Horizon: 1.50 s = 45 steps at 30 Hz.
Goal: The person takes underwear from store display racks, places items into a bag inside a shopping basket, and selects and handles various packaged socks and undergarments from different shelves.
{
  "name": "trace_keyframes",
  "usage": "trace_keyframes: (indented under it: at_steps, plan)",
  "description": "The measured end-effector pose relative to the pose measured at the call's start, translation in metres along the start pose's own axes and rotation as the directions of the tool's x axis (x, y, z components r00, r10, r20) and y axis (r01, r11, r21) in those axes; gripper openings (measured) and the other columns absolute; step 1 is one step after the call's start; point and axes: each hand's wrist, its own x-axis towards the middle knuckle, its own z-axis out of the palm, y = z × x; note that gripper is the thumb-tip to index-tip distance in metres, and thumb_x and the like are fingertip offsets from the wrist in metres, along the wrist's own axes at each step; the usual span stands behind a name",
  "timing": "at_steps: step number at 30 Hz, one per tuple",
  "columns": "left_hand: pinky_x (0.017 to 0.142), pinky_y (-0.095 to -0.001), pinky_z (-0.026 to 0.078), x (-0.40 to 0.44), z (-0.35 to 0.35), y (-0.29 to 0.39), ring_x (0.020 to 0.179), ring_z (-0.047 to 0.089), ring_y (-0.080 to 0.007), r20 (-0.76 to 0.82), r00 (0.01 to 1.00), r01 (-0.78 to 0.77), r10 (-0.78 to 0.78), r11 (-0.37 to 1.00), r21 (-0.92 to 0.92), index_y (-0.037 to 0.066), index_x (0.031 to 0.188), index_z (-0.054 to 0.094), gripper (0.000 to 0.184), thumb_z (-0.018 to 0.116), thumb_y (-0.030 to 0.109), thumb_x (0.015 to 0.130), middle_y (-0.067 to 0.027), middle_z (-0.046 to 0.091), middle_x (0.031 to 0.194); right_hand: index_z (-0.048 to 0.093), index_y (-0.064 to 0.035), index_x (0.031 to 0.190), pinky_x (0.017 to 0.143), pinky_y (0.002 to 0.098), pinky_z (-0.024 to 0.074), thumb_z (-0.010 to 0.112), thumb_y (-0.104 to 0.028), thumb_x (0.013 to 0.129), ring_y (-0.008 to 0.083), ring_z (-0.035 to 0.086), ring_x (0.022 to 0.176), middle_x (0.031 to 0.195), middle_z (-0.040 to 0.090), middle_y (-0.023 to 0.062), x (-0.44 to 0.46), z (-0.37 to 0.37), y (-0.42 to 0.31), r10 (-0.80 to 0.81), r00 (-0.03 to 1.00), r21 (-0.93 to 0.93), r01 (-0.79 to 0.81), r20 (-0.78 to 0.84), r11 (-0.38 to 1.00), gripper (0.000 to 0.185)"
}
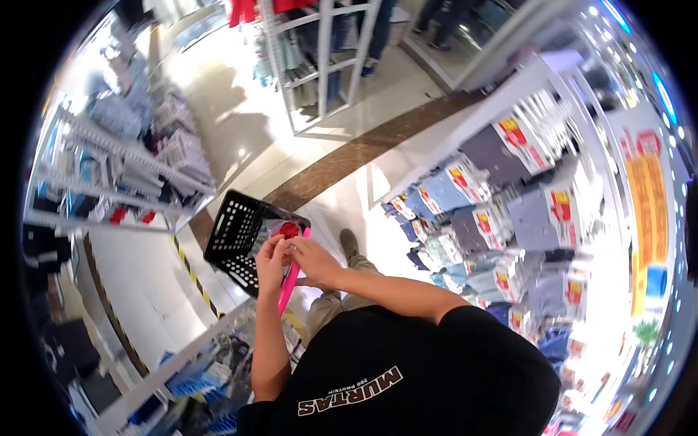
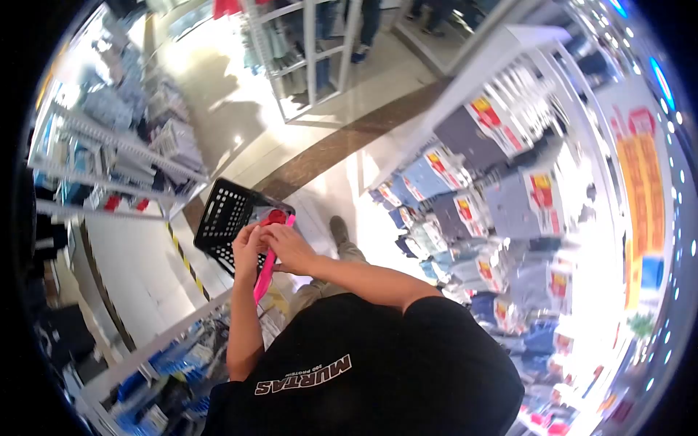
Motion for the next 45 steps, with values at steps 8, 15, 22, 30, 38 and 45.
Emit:
trace_keyframes:
  at_steps: [8, 15, 22, 30, 38, 45]
  plan:
    - [0.085, -0.0366, 0.05, -0.006, 0.03, -0.028, 0.092, 0.063, -0.0297, 0.325, 0.904, -0.427, 0.278, 0.54, 0.725, 0.001, 0.115, 0.063, 0.036, 0.069, 0.025, 0.089, -0.0174, 0.063, 0.109, 0.058, -0.0053, 0.128, 0.098, 0.042, 0.0472, 0.066, -0.04, 0.085, 0.0349, 0.06, 0.114, 0.124, 0.062, 0.0188, -0.196, 0.034, 0.098, 0.762, 0.626, 0.171, -0.779, 0.163, 0.603, 0.056]
    - [0.082, -0.0443, 0.052, -0.047, 0.071, -0.006, 0.094, 0.068, -0.0391, 0.398, 0.908, -0.417, 0.131, 0.367, 0.831, 0.006, 0.121, 0.058, 0.043, 0.069, 0.029, 0.086, -0.0213, 0.07, 0.101, 0.067, -0.0087, 0.117, 0.097, 0.0434, 0.0491, 0.06, -0.041, 0.084, 0.0361, 0.062, 0.111, 0.12, 0.066, 0.0173, -0.411, 0.063, 0.098, 0.999, 0.035, 0.285, -0.958, -0.003, 0.035, 0.047]
    - [0.08, -0.0445, 0.053, -0.07, 0.091, -0.038, 0.093, 0.068, -0.0396, 0.452, 0.874, -0.482, 0.179, 0.206, 0.851, 0.007, 0.121, 0.058, 0.041, 0.068, 0.026, 0.086, -0.0215, 0.07, 0.099, 0.071, -0.013, 0.113, 0.1, 0.0402, 0.0476, 0.053, -0.044, 0.087, 0.0343, 0.061, 0.114, 0.122, 0.066, 0.0147, -0.484, 0.085, 0.054, 0.999, 0.041, 0.385, -0.923, 0.026, 0.027, 0.044]
    - [0.079, -0.0471, 0.053, -0.121, 0.127, -0.069, 0.089, 0.068, -0.0413, 0.564, 0.801, -0.59, 0.199, 0.107, 0.8, 0.007, 0.12, 0.058, 0.038, 0.066, 0.022, 0.086, -0.0215, 0.07, 0.095, 0.066, -0.0081, 0.109, 0.078, 0.0373, 0.0536, 0.072, -0.027, 0.084, 0.0255, 0.069, 0.087, 0.095, 0.072, 0.0112, -0.524, 0.046, 0.071, 0.941, -0.095, 0.749, -0.633, -0.324, 0.194, 0.032]
    - [0.083, -0.0491, 0.051, -0.171, 0.16, -0.091, 0.096, 0.066, -0.0433, 0.673, 0.73, -0.68, 0.117, 0.034, 0.732, 0.008, 0.122, 0.056, 0.036, 0.064, 0.012, 0.087, -0.0238, 0.068, 0.101, 0.065, -0.0054, 0.109, 0.08, 0.0363, 0.055, 0.074, -0.029, 0.083, 0.0272, 0.071, 0.086, 0.091, 0.074, 0.0134, -0.61, 0.033, 0.089, 0.841, -0.28, 0.772, -0.593, -0.463, 0.228, 0.036]
    - [0.082, -0.0494, 0.051, -0.208, 0.172, -0.116, 0.094, 0.066, -0.0425, 0.657, 0.754, -0.654, -0.03, 0.063, 0.754, 0.009, 0.124, 0.055, 0.041, 0.066, 0.015, 0.085, -0.0222, 0.068, 0.102, 0.061, -0.0033, 0.121, 0.061, 0.0282, 0.0508, 0.072, -0.021, 0.085, 0.0131, 0.063, 0.073, 0.09, 0.068, 0.0066, -0.62, 0.06, 0.049, 0.809, -0.523, 0.954, -0.264, -0.268, 0.146, 0.041]
